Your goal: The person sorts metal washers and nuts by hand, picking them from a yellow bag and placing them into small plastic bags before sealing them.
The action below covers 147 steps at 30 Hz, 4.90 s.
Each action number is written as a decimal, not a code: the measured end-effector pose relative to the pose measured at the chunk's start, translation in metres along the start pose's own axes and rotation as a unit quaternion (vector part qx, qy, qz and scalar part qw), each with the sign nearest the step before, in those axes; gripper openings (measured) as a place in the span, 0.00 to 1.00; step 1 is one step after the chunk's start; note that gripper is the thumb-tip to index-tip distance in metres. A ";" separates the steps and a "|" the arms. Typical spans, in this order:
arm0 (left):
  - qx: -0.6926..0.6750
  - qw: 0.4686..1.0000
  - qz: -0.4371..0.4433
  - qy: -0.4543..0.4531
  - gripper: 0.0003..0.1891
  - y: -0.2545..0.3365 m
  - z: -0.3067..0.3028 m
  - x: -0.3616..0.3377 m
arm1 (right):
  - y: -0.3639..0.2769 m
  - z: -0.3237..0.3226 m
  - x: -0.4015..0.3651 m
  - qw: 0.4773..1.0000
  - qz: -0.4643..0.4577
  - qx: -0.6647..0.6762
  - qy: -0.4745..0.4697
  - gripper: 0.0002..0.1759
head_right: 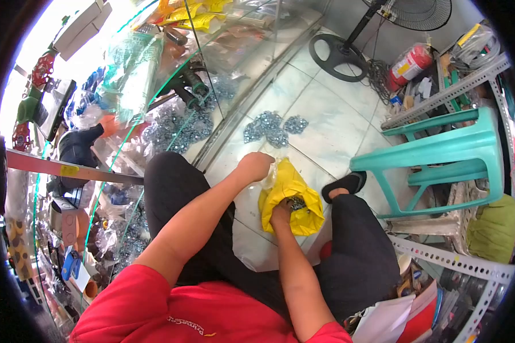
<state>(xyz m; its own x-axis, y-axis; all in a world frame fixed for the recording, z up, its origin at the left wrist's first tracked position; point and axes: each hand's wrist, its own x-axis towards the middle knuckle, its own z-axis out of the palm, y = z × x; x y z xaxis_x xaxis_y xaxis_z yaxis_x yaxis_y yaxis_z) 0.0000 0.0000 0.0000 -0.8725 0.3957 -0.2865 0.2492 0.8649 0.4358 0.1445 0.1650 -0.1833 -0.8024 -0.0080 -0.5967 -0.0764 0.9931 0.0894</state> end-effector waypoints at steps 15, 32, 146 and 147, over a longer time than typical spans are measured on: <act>0.006 1.000 0.017 -0.019 0.23 0.007 -0.014 0.008 | 0.051 -0.049 -0.002 0.553 0.004 0.828 -0.093 0.14; 0.050 0.998 0.034 -0.017 0.13 0.007 -0.018 0.001 | 0.078 -0.069 -0.049 0.429 0.020 0.893 -0.131 0.14; -0.763 0.540 -0.137 -0.327 0.13 0.055 0.074 -0.033 | 0.091 -0.205 -0.123 0.620 0.033 0.776 -0.113 0.11; -0.763 0.543 -0.139 -0.322 0.13 0.057 0.073 -0.034 | 0.091 -0.205 -0.122 0.623 0.025 0.774 -0.111 0.11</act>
<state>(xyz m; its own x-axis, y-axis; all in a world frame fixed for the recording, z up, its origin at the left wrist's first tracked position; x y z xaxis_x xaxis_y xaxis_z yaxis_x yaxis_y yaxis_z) 0.0743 0.0582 -0.0279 -0.3370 0.7669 -0.5462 -0.9216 -0.1501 0.3579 0.1143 0.2327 0.0610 -0.6661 -0.1268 -0.7350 0.7455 -0.0824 -0.6614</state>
